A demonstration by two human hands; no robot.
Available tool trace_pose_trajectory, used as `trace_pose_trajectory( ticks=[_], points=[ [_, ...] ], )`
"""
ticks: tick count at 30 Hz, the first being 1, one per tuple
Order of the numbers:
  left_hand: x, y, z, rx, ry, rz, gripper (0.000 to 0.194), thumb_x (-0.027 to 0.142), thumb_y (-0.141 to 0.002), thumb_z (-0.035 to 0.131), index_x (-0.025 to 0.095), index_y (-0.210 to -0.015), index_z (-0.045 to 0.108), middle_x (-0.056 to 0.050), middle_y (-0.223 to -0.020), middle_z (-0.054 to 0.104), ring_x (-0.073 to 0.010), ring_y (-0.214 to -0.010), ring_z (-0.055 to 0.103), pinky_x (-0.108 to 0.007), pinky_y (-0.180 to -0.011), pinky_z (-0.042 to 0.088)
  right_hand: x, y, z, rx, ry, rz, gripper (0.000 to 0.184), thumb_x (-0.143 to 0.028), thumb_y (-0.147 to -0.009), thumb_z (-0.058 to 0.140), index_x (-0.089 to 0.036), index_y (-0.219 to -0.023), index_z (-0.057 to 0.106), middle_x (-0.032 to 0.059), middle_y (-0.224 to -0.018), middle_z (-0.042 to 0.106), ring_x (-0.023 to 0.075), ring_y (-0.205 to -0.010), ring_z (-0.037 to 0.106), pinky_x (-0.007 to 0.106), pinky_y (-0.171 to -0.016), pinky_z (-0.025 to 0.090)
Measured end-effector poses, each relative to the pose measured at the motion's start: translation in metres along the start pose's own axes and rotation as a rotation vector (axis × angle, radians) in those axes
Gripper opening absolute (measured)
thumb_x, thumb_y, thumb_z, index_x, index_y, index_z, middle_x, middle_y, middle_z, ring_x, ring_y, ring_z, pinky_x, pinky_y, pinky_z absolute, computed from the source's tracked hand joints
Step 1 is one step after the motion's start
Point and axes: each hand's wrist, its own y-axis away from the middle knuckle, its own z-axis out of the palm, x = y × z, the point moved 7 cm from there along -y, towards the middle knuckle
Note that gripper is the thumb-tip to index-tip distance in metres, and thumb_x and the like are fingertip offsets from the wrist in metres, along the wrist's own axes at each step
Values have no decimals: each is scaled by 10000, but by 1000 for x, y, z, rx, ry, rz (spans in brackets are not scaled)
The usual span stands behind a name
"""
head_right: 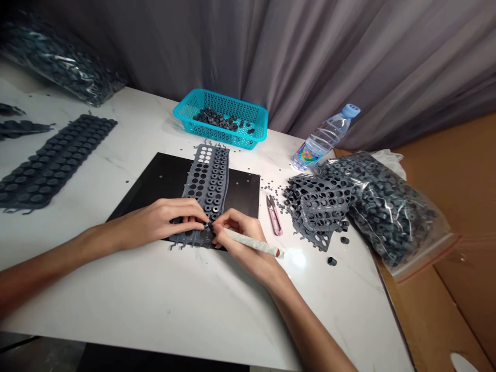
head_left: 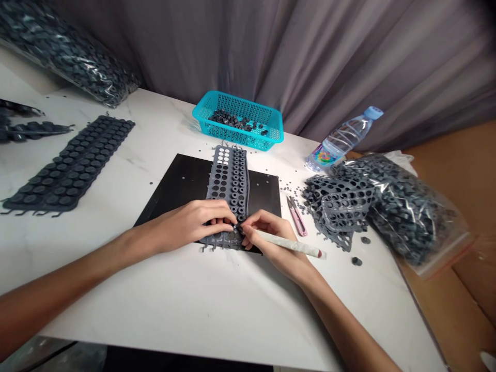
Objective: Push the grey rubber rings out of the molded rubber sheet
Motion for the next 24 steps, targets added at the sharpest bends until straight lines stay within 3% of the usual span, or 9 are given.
trace_pose_trajectory(
  ticks=[15, 24],
  points=[
    [-3, -1, 1, 9, -2, -5, 203, 351, -1099, 584, 247, -1164, 746, -19, -1136, 715, -177, -1015, 675, -276, -899, 486, -1, 0, 2, -7, 27, -11, 171, -352, -1027, 668, -195, -961, 684, 11, -795, 711, 174, -731, 688, 269, -671, 529],
    [4, -1, 1, 32, -88, -4, 219, 402, -1066, 645, 232, -1179, 725, -7, -1065, 692, -154, -896, 657, -269, -830, 521, -8, 1, 5, 6, 170, -50, 155, -318, -1010, 647, -189, -930, 674, 3, -780, 669, 159, -708, 629, 252, -634, 466]
  ],
)
